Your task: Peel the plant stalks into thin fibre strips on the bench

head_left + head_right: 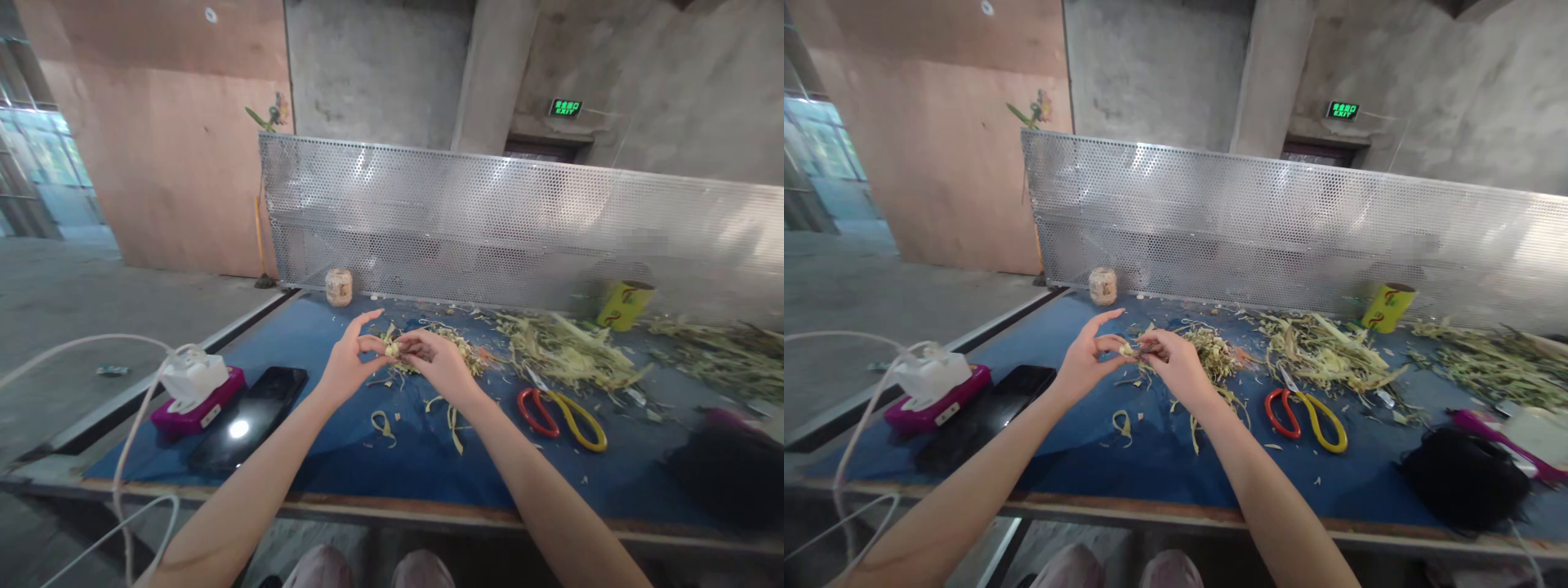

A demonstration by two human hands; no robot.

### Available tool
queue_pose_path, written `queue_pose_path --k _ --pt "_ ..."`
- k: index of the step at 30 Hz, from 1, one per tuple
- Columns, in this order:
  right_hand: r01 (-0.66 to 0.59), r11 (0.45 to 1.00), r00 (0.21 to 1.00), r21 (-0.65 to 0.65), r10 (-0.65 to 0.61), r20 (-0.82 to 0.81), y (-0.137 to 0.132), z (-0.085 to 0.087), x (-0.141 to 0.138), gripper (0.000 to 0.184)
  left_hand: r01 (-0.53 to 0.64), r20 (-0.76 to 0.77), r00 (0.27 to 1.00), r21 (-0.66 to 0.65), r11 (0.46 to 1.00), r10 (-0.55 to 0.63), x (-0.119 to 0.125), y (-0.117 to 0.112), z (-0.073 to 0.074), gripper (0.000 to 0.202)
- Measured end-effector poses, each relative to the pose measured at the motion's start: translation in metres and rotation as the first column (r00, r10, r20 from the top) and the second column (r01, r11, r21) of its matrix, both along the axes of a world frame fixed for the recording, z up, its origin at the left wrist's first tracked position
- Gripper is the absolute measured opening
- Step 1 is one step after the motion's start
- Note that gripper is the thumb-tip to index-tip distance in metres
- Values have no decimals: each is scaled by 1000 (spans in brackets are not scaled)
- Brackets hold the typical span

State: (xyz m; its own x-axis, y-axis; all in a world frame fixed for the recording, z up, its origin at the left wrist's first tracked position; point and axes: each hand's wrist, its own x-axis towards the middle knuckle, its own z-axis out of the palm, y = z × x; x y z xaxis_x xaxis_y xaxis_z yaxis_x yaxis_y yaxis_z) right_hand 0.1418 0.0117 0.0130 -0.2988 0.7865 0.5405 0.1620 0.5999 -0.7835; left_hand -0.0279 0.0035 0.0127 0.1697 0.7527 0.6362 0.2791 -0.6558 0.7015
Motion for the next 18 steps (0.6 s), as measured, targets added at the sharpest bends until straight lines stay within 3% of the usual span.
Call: queue_pose_path --k 5,8,13,18 --pt "79 985 978 155 -107 178 -5 5 1 22 -80 -209 973 93 992 98 -1 -3 1 54" --pt "121 968 956 220 -173 237 -8 5 0 24 -87 -223 969 84 993 103 1 -6 4 57" --pt "210 973 973 94 -217 79 -14 5 -8 12 -101 -55 994 -62 993 98 3 -7 4 67" --pt "188 982 982 12 -187 -32 -15 4 -12 7 -101 30 994 -171 980 108 4 -10 5 73"
